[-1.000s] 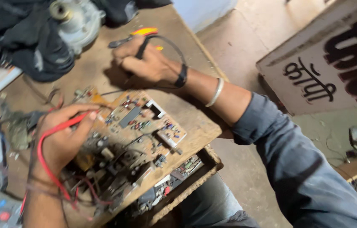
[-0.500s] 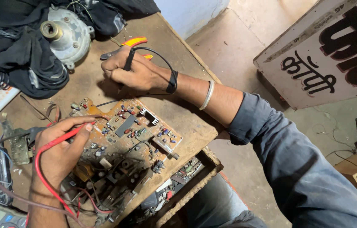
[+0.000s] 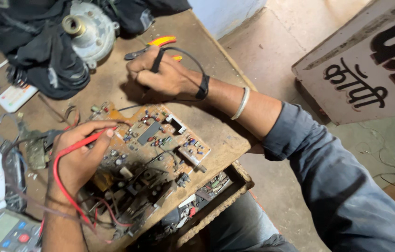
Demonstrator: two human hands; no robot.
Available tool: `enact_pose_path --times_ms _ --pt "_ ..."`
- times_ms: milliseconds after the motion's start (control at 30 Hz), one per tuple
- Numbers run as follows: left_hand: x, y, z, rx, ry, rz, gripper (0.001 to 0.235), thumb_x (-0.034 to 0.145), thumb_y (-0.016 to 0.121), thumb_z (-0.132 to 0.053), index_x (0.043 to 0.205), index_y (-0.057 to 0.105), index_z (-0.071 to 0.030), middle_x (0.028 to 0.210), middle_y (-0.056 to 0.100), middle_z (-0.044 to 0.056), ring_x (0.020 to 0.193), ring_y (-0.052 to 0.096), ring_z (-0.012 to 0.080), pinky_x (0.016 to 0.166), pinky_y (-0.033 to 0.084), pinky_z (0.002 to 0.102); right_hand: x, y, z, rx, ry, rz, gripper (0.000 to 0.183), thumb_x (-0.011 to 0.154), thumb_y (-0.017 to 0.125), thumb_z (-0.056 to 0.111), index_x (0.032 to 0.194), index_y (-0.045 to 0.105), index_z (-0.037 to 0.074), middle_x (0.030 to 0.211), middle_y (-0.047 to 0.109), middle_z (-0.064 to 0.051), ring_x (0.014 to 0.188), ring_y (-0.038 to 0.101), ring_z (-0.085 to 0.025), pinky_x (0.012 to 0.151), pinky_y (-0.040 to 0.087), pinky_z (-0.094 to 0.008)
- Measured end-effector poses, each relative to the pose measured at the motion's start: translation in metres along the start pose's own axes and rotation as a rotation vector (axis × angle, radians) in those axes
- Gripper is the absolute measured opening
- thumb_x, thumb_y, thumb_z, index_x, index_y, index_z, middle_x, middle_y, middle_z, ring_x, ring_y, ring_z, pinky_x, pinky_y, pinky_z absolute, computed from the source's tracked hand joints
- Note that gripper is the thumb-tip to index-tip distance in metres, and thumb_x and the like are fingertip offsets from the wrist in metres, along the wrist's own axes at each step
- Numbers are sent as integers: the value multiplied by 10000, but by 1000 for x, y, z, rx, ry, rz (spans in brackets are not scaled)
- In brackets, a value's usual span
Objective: The person uses a multimeter to test various points on a circuit board. They repeatedly touch the red and black probes to different components and solder points while the multimeter display is visible on the table.
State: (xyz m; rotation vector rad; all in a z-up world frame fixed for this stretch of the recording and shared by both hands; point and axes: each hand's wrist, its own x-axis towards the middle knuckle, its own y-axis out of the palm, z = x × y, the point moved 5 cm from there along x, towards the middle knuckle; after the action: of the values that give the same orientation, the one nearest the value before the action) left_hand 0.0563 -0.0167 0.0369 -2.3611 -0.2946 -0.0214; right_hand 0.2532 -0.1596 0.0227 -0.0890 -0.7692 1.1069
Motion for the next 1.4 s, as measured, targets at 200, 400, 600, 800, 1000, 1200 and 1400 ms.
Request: enact_pose_path --times_ms 200,400,600,800,1000,1200,1400 --pt "-2 -6 -2 -65 40 20 204 947 694 -175 1084 770 -44 970 781 128 862 766 219 746 555 314 -4 -1 -1 4 -45 56 259 972 500 186 796 530 -1 747 544 -111 699 539 -227 699 446 -381" --pt "-2 -6 4 -82 26 17 209 954 687 -179 1092 771 -46 945 779 129 796 757 215 714 557 312 -11 0 -32 -35 45 35 252 905 494 178 723 519 6 624 445 -65 561 404 -167 556 352 -342" --pt "-3 -9 2 -102 208 -32 176 991 670 -152 1073 759 -25 1000 778 133 885 768 222 771 583 318 -10 -3 -31 -54 20 44 297 947 485 156 687 459 16 620 450 -54 515 392 -128 518 338 -296" --pt "-6 -8 10 -121 152 -11 173 962 676 -146 1062 766 -38 808 744 109 694 727 202 624 538 326 -10 -3 -31 -5 2 69 317 993 431 116 703 489 3 600 505 -67 511 464 -109 497 375 -253" --pt "-4 -8 8 -137 145 -34 170 954 679 -151 1063 769 -56 751 723 89 653 719 186 582 519 318 -12 -4 -33 8 21 72 302 978 413 91 709 506 -10 650 525 -68 523 486 -111 512 403 -252" --pt "-5 -9 4 -91 228 -26 172 967 684 -134 1088 765 -42 1000 775 141 895 758 251 754 567 335 -15 -3 -32 -24 1 9 210 952 472 70 812 579 -46 746 572 -93 634 528 -141 607 434 -293" --pt "-1 -5 5 -110 87 49 209 949 677 -169 1099 761 -50 995 780 129 924 772 227 795 573 335 -10 -1 -19 41 59 33 225 922 499 160 802 532 -27 708 497 -111 636 480 -209 641 421 -355"
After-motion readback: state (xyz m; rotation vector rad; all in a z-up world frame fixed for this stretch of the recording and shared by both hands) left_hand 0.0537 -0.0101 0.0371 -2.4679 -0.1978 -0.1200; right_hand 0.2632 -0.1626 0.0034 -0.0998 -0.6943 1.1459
